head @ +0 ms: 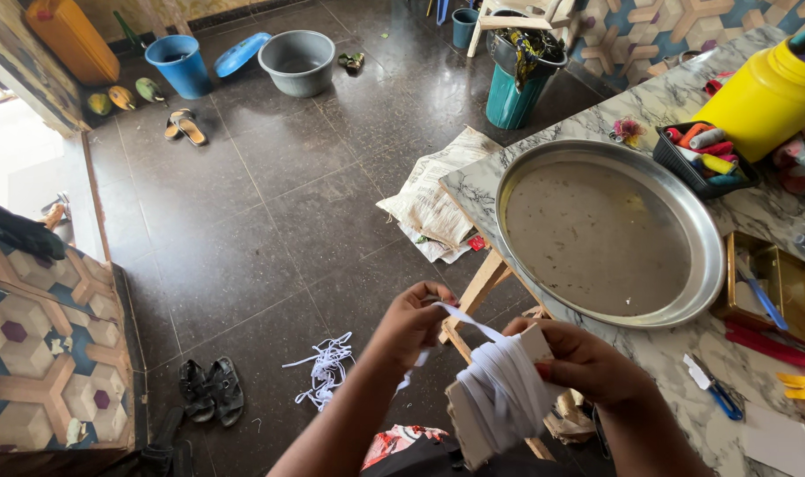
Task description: The person repeatedly folds a long white fabric strip by hand into a compact bundle and places it on a metal tray. The person handles the strip continuously, folding and restacking it without using tools.
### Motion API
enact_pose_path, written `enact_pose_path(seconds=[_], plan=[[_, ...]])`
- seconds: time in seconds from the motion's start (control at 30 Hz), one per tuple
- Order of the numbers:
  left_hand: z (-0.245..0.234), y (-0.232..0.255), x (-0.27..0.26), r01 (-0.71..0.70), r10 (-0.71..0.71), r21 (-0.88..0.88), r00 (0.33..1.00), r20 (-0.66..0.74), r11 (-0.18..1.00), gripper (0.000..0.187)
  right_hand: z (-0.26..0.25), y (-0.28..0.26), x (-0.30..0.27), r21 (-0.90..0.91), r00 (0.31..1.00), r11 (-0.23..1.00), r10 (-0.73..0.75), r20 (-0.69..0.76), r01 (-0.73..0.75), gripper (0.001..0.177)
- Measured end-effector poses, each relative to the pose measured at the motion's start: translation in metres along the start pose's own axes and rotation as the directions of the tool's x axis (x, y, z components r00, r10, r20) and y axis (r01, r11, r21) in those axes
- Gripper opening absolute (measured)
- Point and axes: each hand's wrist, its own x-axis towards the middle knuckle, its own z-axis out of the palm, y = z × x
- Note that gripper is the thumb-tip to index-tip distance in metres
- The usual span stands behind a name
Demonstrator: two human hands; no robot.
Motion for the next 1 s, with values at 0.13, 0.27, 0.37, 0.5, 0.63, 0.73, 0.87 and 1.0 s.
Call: enact_pose_path(seconds=[0.13, 0.27, 0.37, 0.5, 0.63, 0.73, 0.87, 1.0], plan=[[-0.046, 0.012, 0.009, 0.058, -0.131, 0.227, 0.939, 0.319, 0.972, 0.017, -0.014, 0.015, -0.008, 0.029, 0.999, 0.999, -0.015, -0.047, 0.017, 0.05], [-0.069, 0.021, 0.008, -0.097, -0.059, 0.256, 0.84, 0.539, 0.962, 0.012, -0.023, 0.022, -0.017, 0.025, 0.999, 0.999, 0.021, -0.024, -0.021, 0.047], [-0.061, 0.03, 0.001, -0.219, 0.051, 0.196, 0.78, 0.624, 0.956, 0.018, -0.029, 0.022, -0.02, 0.007, 0.999, 0.999, 0.039, -0.014, -0.039, 0.045], [-0.04, 0.045, -0.007, -0.052, -0.095, 0.277, 0.866, 0.491, 0.96, 0.024, -0.037, 0.021, -0.025, -0.017, 1.0, 1.0, 0.016, 0.019, -0.015, 0.042], [-0.02, 0.049, -0.019, -0.002, -0.128, 0.376, 0.939, 0.32, 0.927, 0.027, -0.046, 0.028, -0.032, 0.064, 0.996, 0.996, 0.06, -0.064, -0.056, 0.042], [-0.01, 0.041, -0.026, -0.153, 0.021, 0.332, 0.929, 0.37, 0.931, 0.031, -0.052, 0.03, -0.036, 0.121, 0.994, 0.99, 0.079, -0.074, -0.07, 0.047], [-0.016, 0.015, -0.01, -0.243, 0.117, 0.299, 0.915, 0.385, 0.923, 0.027, -0.05, 0.034, -0.036, 0.114, 0.988, 0.991, 0.082, -0.128, -0.067, 0.049], [-0.031, -0.002, -0.005, -0.209, 0.04, 0.321, 0.886, 0.463, 0.924, 0.033, -0.047, 0.029, -0.036, 0.093, 0.982, 0.996, 0.033, -0.186, -0.016, 0.049]])
